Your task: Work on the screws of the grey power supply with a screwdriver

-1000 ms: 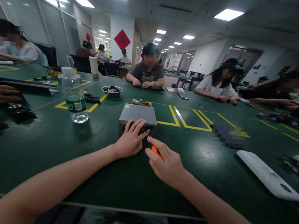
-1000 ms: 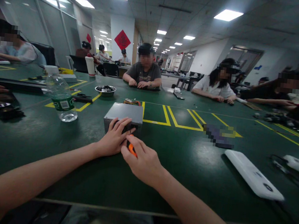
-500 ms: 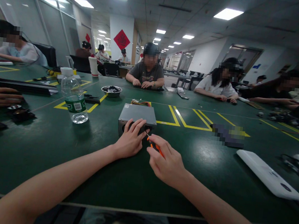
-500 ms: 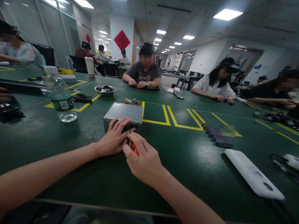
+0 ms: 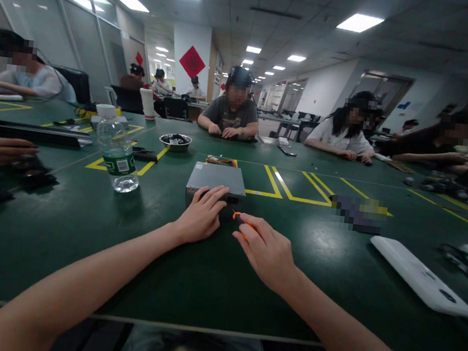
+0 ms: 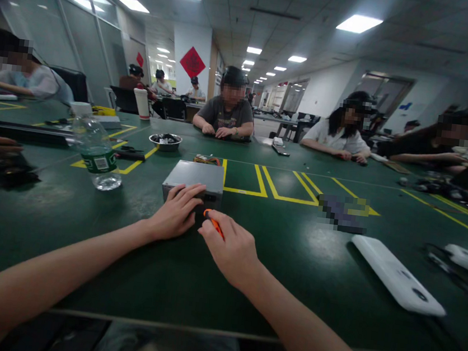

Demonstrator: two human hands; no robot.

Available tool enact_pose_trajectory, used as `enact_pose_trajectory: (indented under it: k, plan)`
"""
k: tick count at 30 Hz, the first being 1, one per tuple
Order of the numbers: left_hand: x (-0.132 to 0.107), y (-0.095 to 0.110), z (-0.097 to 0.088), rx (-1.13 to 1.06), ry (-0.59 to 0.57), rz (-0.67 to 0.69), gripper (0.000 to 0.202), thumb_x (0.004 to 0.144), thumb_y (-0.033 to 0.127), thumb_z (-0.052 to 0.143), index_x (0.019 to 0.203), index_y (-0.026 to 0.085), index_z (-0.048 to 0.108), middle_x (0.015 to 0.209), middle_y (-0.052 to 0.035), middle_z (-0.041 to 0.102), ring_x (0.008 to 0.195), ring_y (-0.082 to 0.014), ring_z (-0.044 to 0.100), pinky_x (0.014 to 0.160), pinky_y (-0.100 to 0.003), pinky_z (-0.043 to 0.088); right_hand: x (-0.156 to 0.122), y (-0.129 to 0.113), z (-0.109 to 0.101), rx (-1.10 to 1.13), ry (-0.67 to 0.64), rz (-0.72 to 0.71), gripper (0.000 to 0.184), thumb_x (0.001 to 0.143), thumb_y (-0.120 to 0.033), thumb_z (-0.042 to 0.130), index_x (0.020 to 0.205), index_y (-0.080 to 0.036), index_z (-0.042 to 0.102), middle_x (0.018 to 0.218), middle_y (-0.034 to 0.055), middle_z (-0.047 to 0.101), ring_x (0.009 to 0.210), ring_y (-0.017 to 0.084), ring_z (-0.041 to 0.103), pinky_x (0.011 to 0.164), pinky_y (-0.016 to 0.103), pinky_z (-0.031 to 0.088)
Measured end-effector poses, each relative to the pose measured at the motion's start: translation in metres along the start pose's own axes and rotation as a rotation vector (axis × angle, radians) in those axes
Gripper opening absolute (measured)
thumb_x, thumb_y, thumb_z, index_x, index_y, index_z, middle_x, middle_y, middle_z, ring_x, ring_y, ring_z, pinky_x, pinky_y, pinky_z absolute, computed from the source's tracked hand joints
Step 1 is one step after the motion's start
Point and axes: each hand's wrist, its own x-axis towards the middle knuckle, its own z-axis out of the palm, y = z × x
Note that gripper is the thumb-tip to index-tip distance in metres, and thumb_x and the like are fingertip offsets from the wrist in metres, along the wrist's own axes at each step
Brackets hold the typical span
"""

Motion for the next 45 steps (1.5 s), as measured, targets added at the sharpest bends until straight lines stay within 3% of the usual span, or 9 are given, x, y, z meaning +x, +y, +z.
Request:
enact_pose_trajectory:
  k: [3,6,14,17,21,25,29,36,45]
  plan:
    - [0.004,-0.008,0.003,-0.028,0.061,-0.031,0.03,0.081,0.012,0.039,0.11,0.017,0.048,0.133,-0.0093,0.043,0.122,-0.0203,0.039,0.099,-0.04,0.03,0.0,-0.003,-0.001,0.026,-0.024,-0.02,0.017,0.081,-0.012,0.049,0.098,-0.014,0.05,0.103,0.015,0.06,0.094,0.02,0.06,0.076,0.03,0.051]
    - [0.01,-0.011,0.008,-0.012,0.134,-0.166,0.032,0.083,0.02,0.044,0.115,0.016,0.045,0.129,-0.0106,0.047,0.115,-0.0235,0.043,0.091,-0.039,0.035,-0.002,-0.005,-0.001,0.007,-0.061,-0.052,0.022,0.082,-0.01,0.046,0.104,-0.013,0.049,0.109,0.0179,0.057,0.098,0.02,0.059,0.073,0.027,0.051]
    - [0.018,-0.006,0.011,-0.015,0.157,-0.266,0.029,0.082,0.023,0.048,0.111,0.023,0.05,0.118,-0.004,0.055,0.108,-0.0231,0.044,0.089,-0.041,0.029,-0.003,-0.002,-0.001,-0.037,-0.051,-0.042,0.013,0.084,-0.022,0.052,0.096,-0.018,0.053,0.096,0.0108,0.062,0.078,0.014,0.062,0.064,0.021,0.049]
    - [0.018,-0.006,0.01,-0.036,0.16,-0.292,0.027,0.082,0.022,0.048,0.109,0.023,0.052,0.116,-0.0031,0.056,0.107,-0.0227,0.044,0.089,-0.041,0.028,0.001,-0.005,-0.003,-0.02,-0.046,-0.031,0.011,0.082,-0.02,0.052,0.092,-0.017,0.053,0.098,0.0123,0.062,0.086,0.018,0.061,0.069,0.026,0.05]
    - [0.019,-0.006,0.01,-0.056,0.161,-0.307,0.026,0.081,0.022,0.05,0.107,0.023,0.053,0.116,-0.0035,0.056,0.107,-0.0233,0.044,0.088,-0.041,0.028,0.0,-0.008,0.0,0.015,-0.094,-0.07,0.019,0.081,-0.012,0.047,0.099,-0.015,0.051,0.113,0.0179,0.056,0.107,0.022,0.054,0.079,0.029,0.049]
    - [0.02,-0.006,0.011,-0.064,0.165,-0.318,0.025,0.081,0.022,0.05,0.105,0.023,0.053,0.115,-0.0033,0.057,0.106,-0.023,0.044,0.088,-0.041,0.028,-0.005,-0.005,0.004,-0.032,-0.074,-0.093,0.021,0.084,-0.012,0.046,0.104,-0.017,0.05,0.112,0.0156,0.058,0.101,0.018,0.059,0.075,0.024,0.05]
    - [0.02,-0.005,0.01,-0.069,0.165,-0.326,0.025,0.081,0.021,0.049,0.105,0.023,0.053,0.114,-0.0024,0.058,0.106,-0.0224,0.044,0.088,-0.041,0.028,-0.001,-0.003,0.001,-0.026,-0.011,-0.042,0.013,0.083,-0.02,0.052,0.096,-0.016,0.051,0.1,0.0136,0.063,0.086,0.016,0.063,0.069,0.023,0.052]
    - [0.021,-0.004,0.009,-0.071,0.179,-0.32,0.023,0.08,0.021,0.05,0.103,0.023,0.054,0.112,-0.0029,0.058,0.105,-0.0229,0.045,0.087,-0.041,0.028,0.0,-0.009,0.001,0.009,-0.09,-0.126,0.018,0.083,-0.011,0.044,0.099,-0.016,0.05,0.113,0.0167,0.057,0.11,0.021,0.053,0.078,0.028,0.051]
    - [0.021,-0.004,0.008,-0.084,0.175,-0.332,0.023,0.081,0.022,0.049,0.104,0.024,0.054,0.112,-0.0019,0.058,0.104,-0.0216,0.045,0.087,-0.04,0.028,0.0,-0.003,0.002,0.039,-0.023,-0.051,0.014,0.082,-0.017,0.052,0.096,-0.016,0.05,0.105,0.0148,0.061,0.1,0.019,0.059,0.079,0.027,0.05]
